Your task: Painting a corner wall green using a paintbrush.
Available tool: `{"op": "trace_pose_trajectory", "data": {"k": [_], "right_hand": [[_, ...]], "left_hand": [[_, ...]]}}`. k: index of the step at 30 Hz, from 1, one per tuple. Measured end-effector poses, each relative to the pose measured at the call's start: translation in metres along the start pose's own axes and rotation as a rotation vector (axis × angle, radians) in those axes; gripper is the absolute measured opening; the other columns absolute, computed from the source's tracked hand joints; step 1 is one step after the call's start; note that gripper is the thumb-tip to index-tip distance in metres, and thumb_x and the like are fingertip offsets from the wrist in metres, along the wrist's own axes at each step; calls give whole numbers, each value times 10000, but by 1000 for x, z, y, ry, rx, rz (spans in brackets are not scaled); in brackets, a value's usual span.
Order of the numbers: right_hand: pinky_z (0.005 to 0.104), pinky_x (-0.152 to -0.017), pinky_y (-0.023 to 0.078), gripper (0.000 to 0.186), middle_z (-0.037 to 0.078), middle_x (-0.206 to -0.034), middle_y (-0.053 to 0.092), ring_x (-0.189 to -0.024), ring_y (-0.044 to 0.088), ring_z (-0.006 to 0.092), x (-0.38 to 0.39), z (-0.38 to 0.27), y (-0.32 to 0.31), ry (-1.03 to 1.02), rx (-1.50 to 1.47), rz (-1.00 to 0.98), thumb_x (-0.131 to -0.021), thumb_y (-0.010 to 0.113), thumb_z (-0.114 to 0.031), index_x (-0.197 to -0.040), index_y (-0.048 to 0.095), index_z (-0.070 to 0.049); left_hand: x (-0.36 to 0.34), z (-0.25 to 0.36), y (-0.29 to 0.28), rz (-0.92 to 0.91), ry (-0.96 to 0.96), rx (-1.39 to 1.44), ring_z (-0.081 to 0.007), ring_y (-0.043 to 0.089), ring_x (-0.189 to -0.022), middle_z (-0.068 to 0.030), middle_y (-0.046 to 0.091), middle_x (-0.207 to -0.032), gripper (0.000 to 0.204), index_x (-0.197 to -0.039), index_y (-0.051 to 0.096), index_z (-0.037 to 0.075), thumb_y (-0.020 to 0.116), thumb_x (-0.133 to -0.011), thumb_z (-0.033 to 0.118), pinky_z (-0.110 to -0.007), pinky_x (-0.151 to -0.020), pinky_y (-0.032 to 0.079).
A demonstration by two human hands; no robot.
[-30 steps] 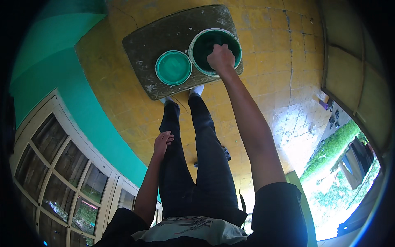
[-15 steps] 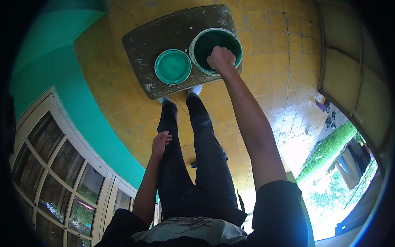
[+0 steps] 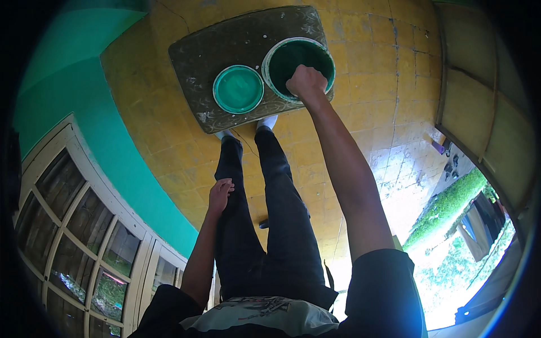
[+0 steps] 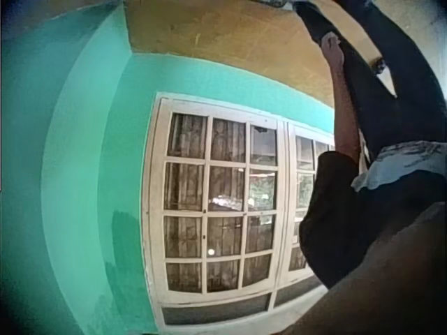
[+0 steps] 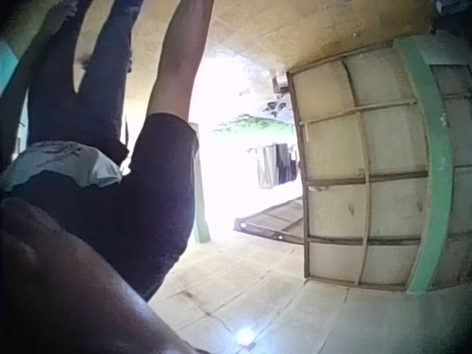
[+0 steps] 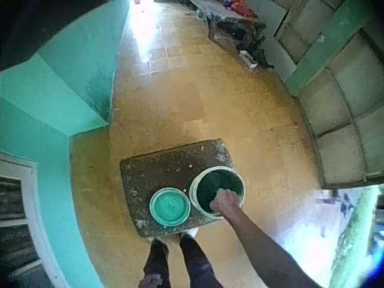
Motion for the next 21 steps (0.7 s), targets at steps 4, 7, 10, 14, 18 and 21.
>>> {"op": "trace_pose_trajectory", "data": {"k": [4,7,10,14,18,21], "right_hand": [[424,-863,518,316,203,-1058,675,-1024,645,355,9,10,-4,28,-108,84,-767,579,-160,-1039,683,-38],[433,-848,509,317,211,-1041,675,-1017,639,369,22,17,-3,33,-281,149,-779,576,-166,-1054,672,-40],[424,-826,500,314,204,-994,679,-970,644,357,30,39,6,17,-505,212,-815,580,-191,-1076,656,-33],[248,-427,364,263,31,-681,566,-494,484,93,48,61,23,77,-902,206,-915,567,-216,-1105,639,-50],[205,-367,235,279,-18,-634,477,-419,350,36,89,34,10,181,-1167,68,-930,552,-202,-1155,594,-41],[203,-372,247,286,-17,-629,472,-422,355,38,114,14,7,201,-1380,-19,-931,557,-191,-1163,558,-26]], "left_hand": [[-1,-1,4,-7,12,-11,-148,635,-840,-84,662,-928,240,-1091,616,-23,581,-951,169,-275,-789,516],[-3,-8,-4,-7,47,-38,-138,646,-853,-74,682,-962,290,-1123,621,30,571,-948,255,-253,-697,468],[-6,-12,-2,-13,44,9,-131,642,-838,-71,681,-960,290,-1127,621,28,579,-945,251,-248,-690,463],[-5,-2,6,-21,39,10,-140,639,-843,-78,673,-952,267,-1114,617,0,581,-947,205,-260,-741,488],[-3,0,0,-7,8,32,-155,641,-857,-90,667,-947,245,-1100,612,-30,579,-951,162,-279,-805,518],[-5,-3,-4,3,-10,39,-152,641,-856,-90,667,-944,250,-1098,612,-31,581,-950,169,-280,-806,517]]}}
Point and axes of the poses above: each hand's wrist, its own x-axis away from the middle knuckle, its own y-axis out of the palm, z = x × y, the point moved 2 cm from there along -x, towards the middle knuckle
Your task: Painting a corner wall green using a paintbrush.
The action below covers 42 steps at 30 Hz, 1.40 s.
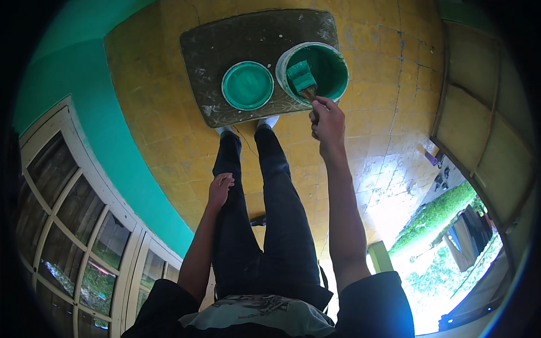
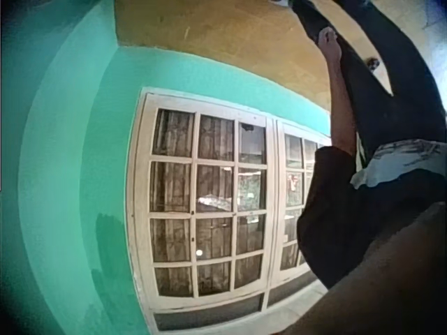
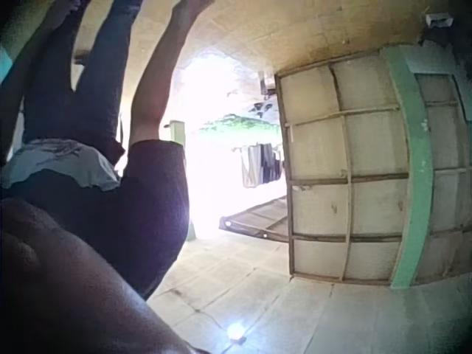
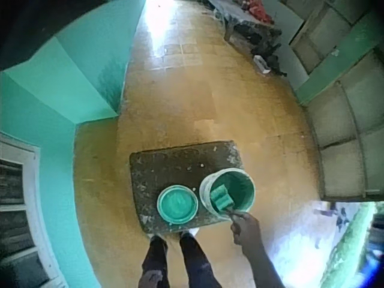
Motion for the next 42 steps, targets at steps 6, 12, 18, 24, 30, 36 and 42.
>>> {"op": "trace_pose_trajectory", "data": {"k": [6,12,18,24,30,36,42], "right_hand": [[194,-365,229,264,-27,-615,444,-396,322,29,16,25,48,64,-124,-154,-939,587,-246,-1099,567,-37],[225,-359,236,257,-23,-586,442,-395,346,34,-29,80,114,100,33,-132,-939,600,-289,-983,626,-37],[280,-390,341,317,21,-607,535,-471,486,104,-77,125,143,81,192,-51,-917,610,-323,-963,662,-13],[302,-374,340,313,39,-629,552,-459,495,136,-86,155,150,241,218,10,-930,579,-318,-948,661,-16],[309,-366,326,296,29,-621,514,-439,456,128,-79,150,155,347,158,17,-939,558,-314,-899,646,-34],[309,-374,327,273,25,-611,493,-428,445,133,-75,145,155,354,193,55,-949,539,-293,-912,626,-37],[328,-383,337,274,40,-638,504,-438,456,139,-72,144,156,361,170,47,-945,533,-291,-892,612,-33]], "left_hand": [[-3,2,-6,2,11,13,-152,642,-859,-88,666,-941,260,-1094,612,-33,584,-948,180,-277,-800,515],[-8,-6,-22,26,13,-18,-154,651,-842,-87,673,-926,265,-1084,619,-32,597,-937,187,-276,-790,516],[-16,-13,-38,50,4,2,-155,654,-834,-82,680,-920,260,-1080,629,-21,595,-935,193,-275,-785,513],[-15,-20,-43,57,-7,23,-154,653,-828,-79,683,-911,259,-1080,634,-12,595,-936,199,-278,-788,512],[-15,-12,-36,44,0,4,-155,650,-835,-84,680,-919,258,-1080,629,-20,601,-931,188,-278,-794,511],[-15,-11,-30,28,6,50,-155,647,-840,-79,673,-918,249,-1088,625,-21,594,-927,167,-277,-798,509],[-13,-13,-31,36,-34,33,-152,644,-835,-75,669,-919,241,-1085,626,-18,592,-928,161,-273,-795,508]]}}
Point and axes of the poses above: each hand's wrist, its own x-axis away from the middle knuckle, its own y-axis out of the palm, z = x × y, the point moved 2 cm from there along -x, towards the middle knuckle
